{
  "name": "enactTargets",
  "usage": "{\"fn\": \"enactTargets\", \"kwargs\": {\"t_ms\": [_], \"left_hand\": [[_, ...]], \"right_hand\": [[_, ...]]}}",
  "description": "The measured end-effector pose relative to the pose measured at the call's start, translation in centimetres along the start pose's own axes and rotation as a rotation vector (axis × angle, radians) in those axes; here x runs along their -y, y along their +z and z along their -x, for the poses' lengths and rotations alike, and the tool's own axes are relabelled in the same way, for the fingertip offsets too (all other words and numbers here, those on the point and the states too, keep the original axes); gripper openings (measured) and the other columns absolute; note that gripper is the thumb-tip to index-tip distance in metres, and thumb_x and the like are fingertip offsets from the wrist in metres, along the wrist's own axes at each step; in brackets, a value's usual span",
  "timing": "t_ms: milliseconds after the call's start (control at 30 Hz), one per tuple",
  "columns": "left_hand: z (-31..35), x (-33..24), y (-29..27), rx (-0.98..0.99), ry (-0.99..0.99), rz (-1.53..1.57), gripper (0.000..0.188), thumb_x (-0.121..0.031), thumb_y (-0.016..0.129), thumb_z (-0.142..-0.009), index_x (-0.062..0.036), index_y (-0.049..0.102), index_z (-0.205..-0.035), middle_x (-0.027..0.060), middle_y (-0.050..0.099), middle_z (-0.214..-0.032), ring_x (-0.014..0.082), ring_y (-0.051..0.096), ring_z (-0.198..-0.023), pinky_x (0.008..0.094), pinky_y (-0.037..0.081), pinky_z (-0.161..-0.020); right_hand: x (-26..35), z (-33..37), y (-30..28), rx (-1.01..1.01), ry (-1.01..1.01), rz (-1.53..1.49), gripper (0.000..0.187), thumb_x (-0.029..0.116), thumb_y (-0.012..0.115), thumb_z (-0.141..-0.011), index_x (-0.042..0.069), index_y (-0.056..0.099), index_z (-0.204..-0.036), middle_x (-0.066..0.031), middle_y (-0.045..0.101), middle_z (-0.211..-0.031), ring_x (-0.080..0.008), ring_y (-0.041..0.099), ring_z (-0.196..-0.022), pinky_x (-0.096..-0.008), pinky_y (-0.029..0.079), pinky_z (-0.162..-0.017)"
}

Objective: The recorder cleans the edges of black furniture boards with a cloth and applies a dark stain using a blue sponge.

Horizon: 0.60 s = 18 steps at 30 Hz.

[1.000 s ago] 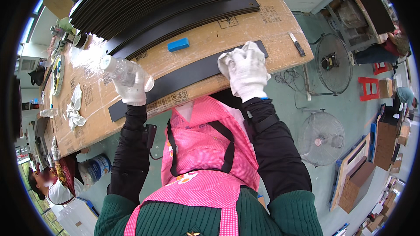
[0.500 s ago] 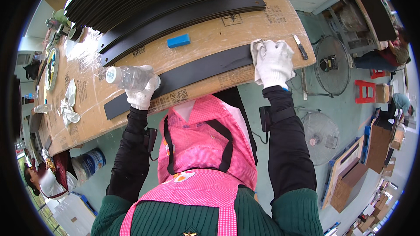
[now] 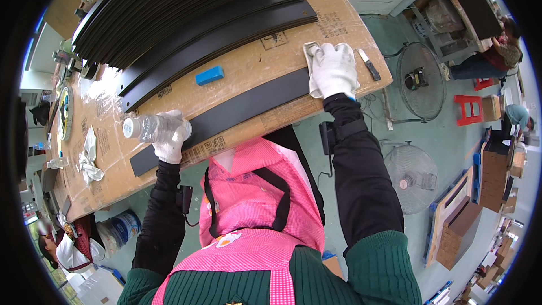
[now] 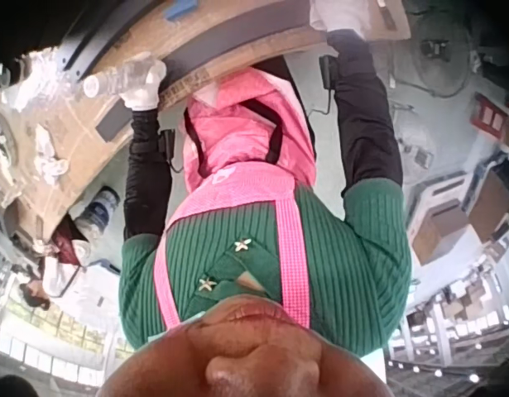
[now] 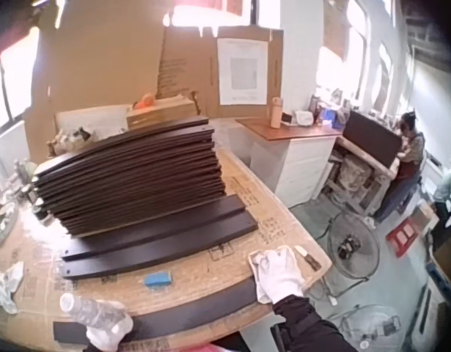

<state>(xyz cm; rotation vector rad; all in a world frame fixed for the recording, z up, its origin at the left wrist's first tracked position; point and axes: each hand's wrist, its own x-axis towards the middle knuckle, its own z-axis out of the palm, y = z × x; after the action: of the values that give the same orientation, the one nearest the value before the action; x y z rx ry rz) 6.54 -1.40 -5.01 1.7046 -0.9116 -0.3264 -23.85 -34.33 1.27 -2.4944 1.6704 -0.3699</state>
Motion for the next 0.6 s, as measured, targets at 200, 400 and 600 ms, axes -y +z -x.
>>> {"fn": "enactTargets", "kwargs": {"t_ms": [200, 400, 600], "left_hand": [[0.9, 0.3, -0.8, -0.028, 0.007, -0.035, 0.047, -0.007, 0.081, -0.083, -0.0063, 0.063, -0.126, 0.0078, 0.073, -0.117, 0.0215, 0.069, -0.106, 0.0381, 0.055, -0.095], [-0.2, -0.9, 0.0, 0.000, 0.056, -0.020, 0.048, -0.006, 0.080, -0.084, -0.0048, 0.060, -0.128, 0.0088, 0.071, -0.121, 0.0211, 0.068, -0.109, 0.0386, 0.055, -0.096], [0.4, -0.3, -0.9, -0.030, 0.051, 0.087, 0.050, -0.008, 0.079, -0.085, -0.0044, 0.058, -0.130, 0.0092, 0.070, -0.123, 0.0211, 0.067, -0.108, 0.0381, 0.055, -0.097]], "right_hand": [[4.4, 5.4, -1.4, -0.023, -0.340, -0.021, 0.021, 0.027, 0.058, -0.102, 0.012, 0.065, -0.114, -0.0184, 0.058, -0.123, -0.0396, 0.058, -0.120, -0.0495, 0.052, -0.101], [1.7, -0.2, 0.7, -0.127, -0.269, 0.519, 0.028, 0.035, 0.056, -0.104, 0.012, 0.067, -0.117, -0.0172, 0.062, -0.115, -0.0392, 0.057, -0.124, -0.0568, 0.051, -0.093], [4.3, 1.3, -0.4, 0.160, -0.433, 0.241, 0.030, 0.026, 0.059, -0.100, 0.006, 0.070, -0.119, -0.0183, 0.066, -0.121, -0.0300, 0.063, -0.117, -0.0400, 0.054, -0.100]]}}
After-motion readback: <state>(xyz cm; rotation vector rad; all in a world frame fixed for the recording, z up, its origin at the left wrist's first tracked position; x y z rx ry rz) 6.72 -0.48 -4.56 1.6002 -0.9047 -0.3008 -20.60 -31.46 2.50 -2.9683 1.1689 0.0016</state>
